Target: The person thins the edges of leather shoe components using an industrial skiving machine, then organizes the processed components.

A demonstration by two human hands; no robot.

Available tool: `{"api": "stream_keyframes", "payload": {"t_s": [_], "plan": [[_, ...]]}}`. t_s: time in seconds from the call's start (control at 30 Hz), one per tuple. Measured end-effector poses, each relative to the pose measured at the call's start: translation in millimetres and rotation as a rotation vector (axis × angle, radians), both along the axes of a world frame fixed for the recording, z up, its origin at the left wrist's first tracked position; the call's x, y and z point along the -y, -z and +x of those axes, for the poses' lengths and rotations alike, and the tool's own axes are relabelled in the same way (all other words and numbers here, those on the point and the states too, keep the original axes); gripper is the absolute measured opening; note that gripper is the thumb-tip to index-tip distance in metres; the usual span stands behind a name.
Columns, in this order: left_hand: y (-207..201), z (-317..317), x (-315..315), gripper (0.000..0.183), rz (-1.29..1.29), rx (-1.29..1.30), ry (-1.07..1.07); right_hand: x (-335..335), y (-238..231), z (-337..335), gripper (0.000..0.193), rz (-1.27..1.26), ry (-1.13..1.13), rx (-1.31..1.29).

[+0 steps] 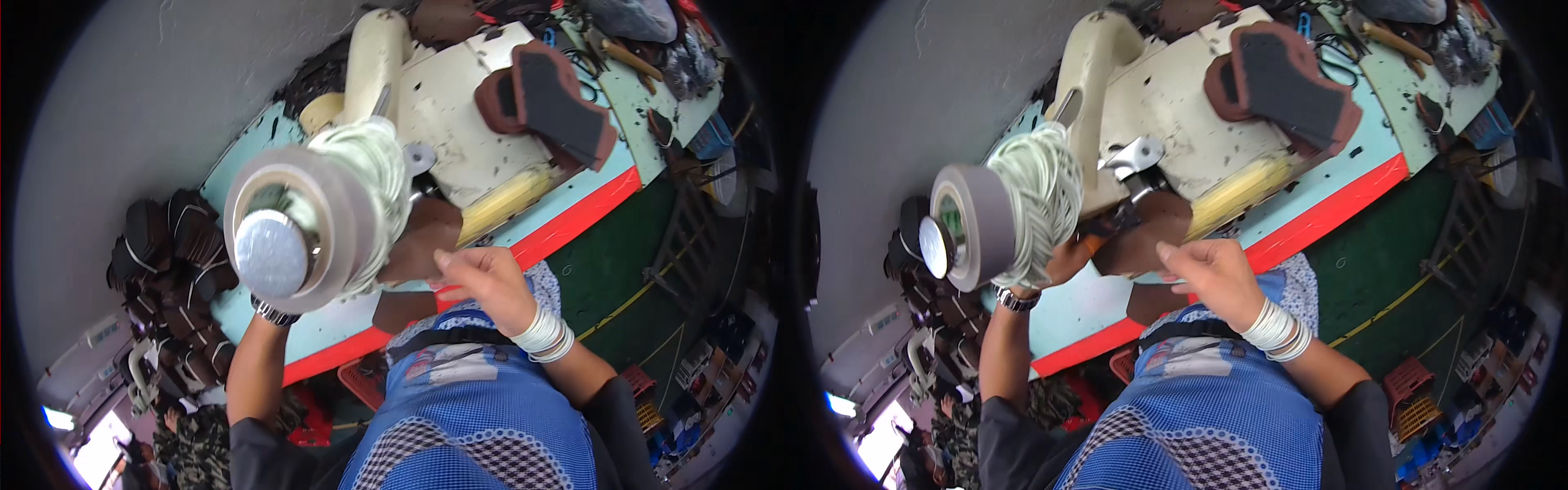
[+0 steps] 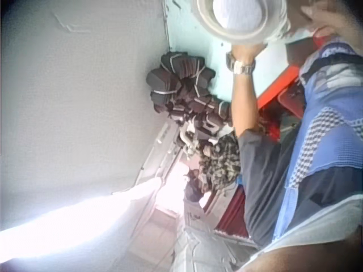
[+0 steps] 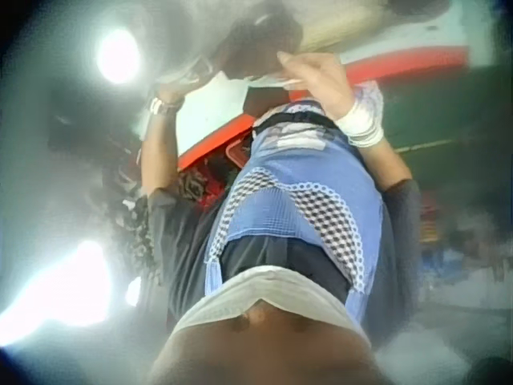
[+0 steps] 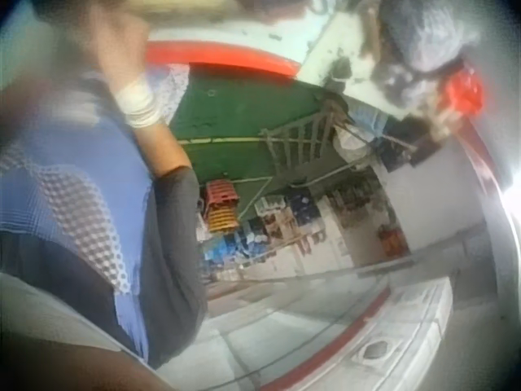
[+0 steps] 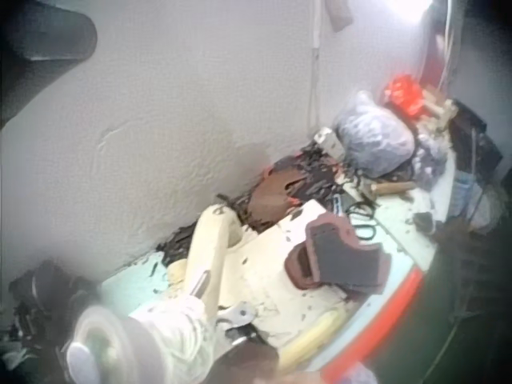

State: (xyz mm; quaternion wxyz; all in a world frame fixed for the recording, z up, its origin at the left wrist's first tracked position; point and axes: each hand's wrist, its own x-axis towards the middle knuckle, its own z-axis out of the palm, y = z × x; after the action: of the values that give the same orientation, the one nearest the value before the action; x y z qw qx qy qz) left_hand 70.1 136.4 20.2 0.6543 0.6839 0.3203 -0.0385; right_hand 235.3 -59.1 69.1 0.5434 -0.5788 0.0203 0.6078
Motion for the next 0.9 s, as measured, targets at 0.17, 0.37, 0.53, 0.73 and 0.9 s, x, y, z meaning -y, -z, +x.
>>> {"api": "stream_keyframes", "payload": {"t_s": [0.17,0.37,0.53,0.73,0.9], "plan": [[-2,-5,5,0.032,-0.375,-0.105,-0.132,-10,-4,16,0.022,-0.04,-0.031,0.725],[-16,-45,39,0.031,-0.117,-0.354,-0.031,-4,-38,98,0.029,-0.019,0.139,1.94],[35,-73,110,0.069,0.725,-0.388,-0.001,21,-14,109,0.059,0.006,-0.101,2.014],[53,-62,135,0.059,0.759,-0.524,-0.046,8,-22,141,0.068,-0.138,-0.237,1.989],[50,-71,132,0.031,0.447,-0.502,-0.032,22,-18,133,0.068,-0.363,-0.094,1.93]]}}
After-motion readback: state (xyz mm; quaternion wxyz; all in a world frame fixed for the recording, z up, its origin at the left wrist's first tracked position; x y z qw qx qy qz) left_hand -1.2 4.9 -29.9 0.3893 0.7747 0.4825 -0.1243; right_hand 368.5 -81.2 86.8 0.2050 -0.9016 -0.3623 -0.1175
